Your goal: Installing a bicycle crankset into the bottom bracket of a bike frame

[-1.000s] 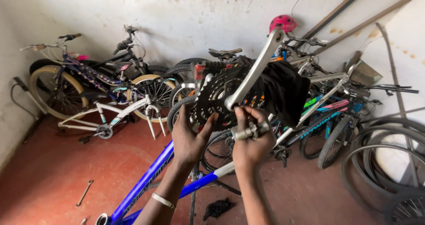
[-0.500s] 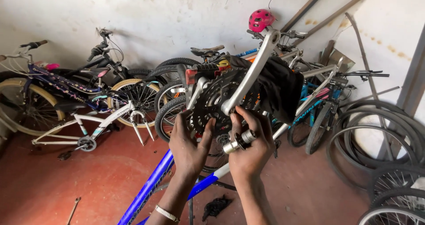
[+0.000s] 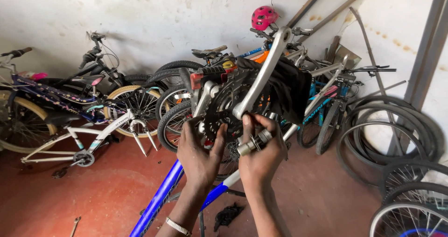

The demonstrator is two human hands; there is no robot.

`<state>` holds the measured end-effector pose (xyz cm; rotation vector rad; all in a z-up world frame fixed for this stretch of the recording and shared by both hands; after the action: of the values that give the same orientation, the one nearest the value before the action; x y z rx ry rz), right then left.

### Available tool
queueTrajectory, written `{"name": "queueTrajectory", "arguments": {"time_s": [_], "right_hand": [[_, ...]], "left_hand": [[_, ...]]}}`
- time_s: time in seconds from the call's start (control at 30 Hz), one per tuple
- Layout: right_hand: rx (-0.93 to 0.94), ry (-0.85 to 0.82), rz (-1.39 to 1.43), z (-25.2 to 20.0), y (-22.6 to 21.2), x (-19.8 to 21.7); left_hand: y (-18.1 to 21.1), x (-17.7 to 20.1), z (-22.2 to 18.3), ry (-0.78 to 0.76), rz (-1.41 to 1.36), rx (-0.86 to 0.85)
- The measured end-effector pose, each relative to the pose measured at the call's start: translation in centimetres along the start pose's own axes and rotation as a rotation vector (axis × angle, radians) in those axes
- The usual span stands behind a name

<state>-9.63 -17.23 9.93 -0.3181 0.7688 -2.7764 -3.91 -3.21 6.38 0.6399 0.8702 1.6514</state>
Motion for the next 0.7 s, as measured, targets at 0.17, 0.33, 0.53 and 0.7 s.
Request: {"name": "queueTrajectory", "arguments": {"time_s": [0.17,0.33,0.53,0.7], "right_hand": [[-0.081,-0.071,-0.077,0.3,0.5,-0.6],[-0.26,-0.183,-0.074,0.3,1.3,-1.9],[-0.617,-0.3,0.154,-0.8,2.5,-3.1],[-0.673,-0.247,0.259,-1.7,3.1,-3.0]], "left_hand": [[0.5,0.0,0.1,0.017,0.009,-0.014],[-0.4,0.1,0.0,0.024,0.003,-0.017],[-0.3,0.1,0.1,0.011,-0.016,0.001],[0.3,0.1,0.1,0.014,-0.02,0.006]]}}
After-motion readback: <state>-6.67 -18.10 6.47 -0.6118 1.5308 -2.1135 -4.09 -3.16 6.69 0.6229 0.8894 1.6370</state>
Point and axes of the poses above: each hand's wrist, its own z-axis towards the middle knuckle, its own x-axis out of the back of the hand, y = z × x, the point moved 7 cm from there along z, towards the middle knuckle, and after that the axes turned 14 degrees about -z, right-handed, at the moved point
